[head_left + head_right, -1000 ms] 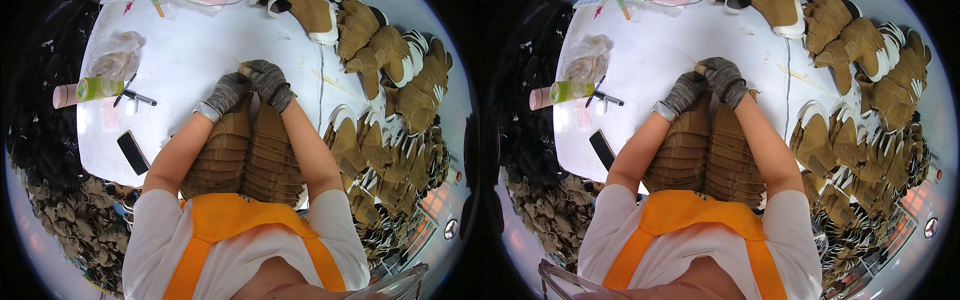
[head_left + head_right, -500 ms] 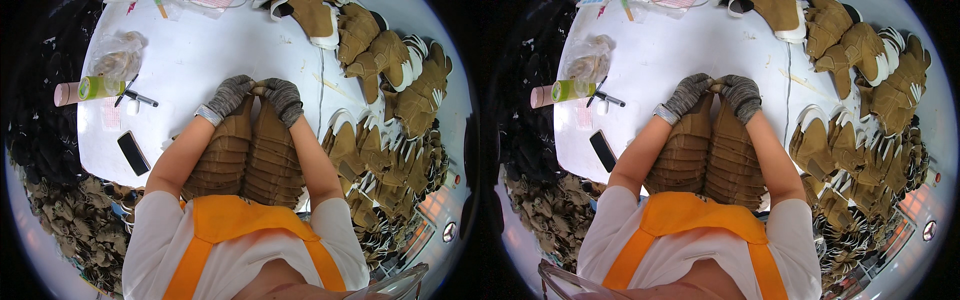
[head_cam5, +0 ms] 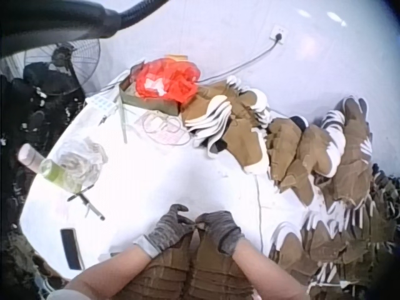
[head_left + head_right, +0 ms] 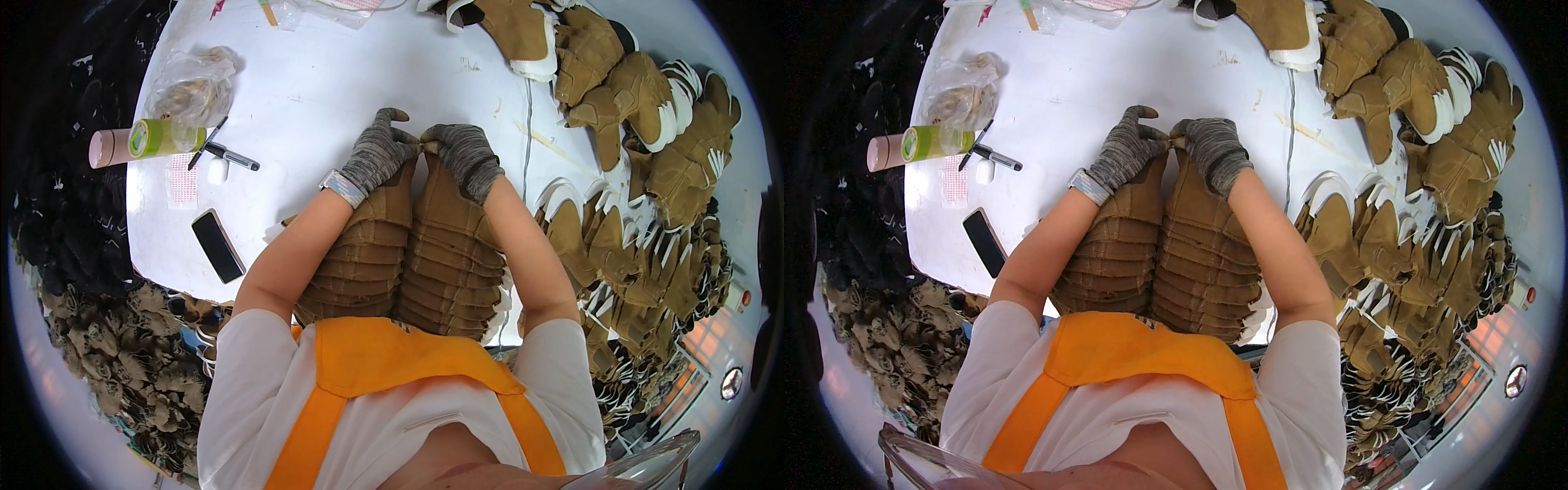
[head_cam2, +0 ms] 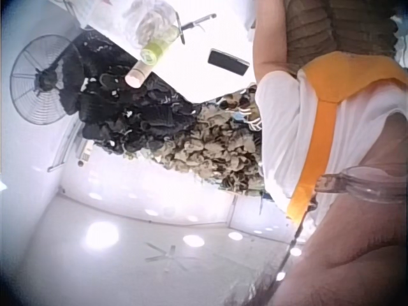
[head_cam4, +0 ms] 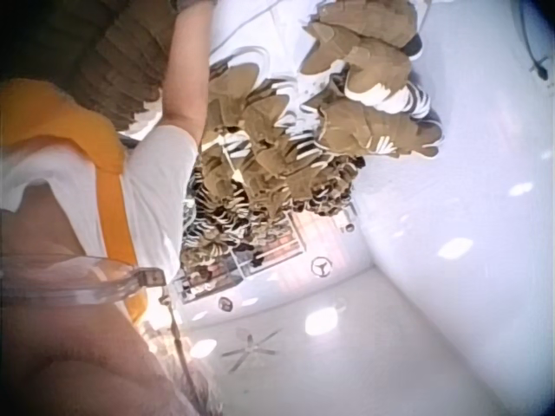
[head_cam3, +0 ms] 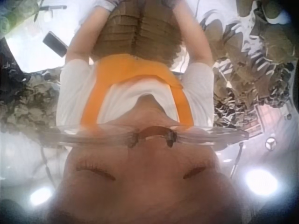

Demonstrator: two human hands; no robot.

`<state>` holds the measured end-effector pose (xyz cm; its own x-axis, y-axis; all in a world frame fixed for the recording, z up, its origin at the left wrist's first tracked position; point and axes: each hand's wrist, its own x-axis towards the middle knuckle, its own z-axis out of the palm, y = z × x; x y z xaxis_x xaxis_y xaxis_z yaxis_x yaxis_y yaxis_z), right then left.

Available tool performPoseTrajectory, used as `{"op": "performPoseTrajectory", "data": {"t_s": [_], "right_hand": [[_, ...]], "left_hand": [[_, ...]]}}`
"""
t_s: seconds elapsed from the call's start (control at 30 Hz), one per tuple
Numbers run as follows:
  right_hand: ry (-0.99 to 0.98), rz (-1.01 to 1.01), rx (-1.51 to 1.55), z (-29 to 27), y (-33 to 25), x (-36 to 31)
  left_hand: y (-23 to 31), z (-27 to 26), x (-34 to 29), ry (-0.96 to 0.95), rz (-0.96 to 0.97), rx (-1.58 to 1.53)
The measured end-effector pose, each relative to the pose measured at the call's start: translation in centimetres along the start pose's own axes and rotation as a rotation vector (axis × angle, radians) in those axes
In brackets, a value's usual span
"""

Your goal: The person sorts and organizes various shoe upper components by hand on a work table, picking them up from stacks and arranging them into new groups.

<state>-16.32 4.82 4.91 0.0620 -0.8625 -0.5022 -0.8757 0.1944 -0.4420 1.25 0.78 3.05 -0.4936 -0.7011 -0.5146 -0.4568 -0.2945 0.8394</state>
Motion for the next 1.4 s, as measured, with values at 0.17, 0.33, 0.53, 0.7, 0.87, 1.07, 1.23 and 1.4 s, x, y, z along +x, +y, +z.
{"op": "performPoseTrajectory", "data": {"t_s": [0.17,0.33,0.53,0.7,0.87,1.07,1.23,1.4], "right_hand": [[-0.173,0.016,-0.432,-0.8,-1.5,1.0],[-0.274,-0.108,-0.498,-2.7,-2.2,1.7],[-0.329,-0.251,-0.025,-1.8,2.8,3.2],[-0.387,-0.031,0.627,-1.1,3.9,2.4],[-0.414,-0.048,0.488,-2.1,3.1,2.5],[-0.436,-0.178,0.161,-2.8,2.7,3.5],[-0.4,-0.038,0.353,-2.6,2.8,2.8],[-0.242,-0.252,-0.307,-4.2,0.1,1.1]], "left_hand": [[1.4,0.1,-1.0,0.01,-0.07,-0.006],[1.2,0.2,-0.7,0.029,-0.064,0.122],[1.0,0.4,-0.8,0.148,0.109,0.316],[1.9,-1.2,-1.3,0.129,0.268,0.903],[3.7,0.5,-1.6,-0.007,0.246,0.964],[4.3,1.6,-1.5,-0.018,0.379,1.275],[4.0,1.8,-1.0,-0.059,0.555,1.298],[4.5,1.4,-0.6,-0.147,0.565,1.246]]}}
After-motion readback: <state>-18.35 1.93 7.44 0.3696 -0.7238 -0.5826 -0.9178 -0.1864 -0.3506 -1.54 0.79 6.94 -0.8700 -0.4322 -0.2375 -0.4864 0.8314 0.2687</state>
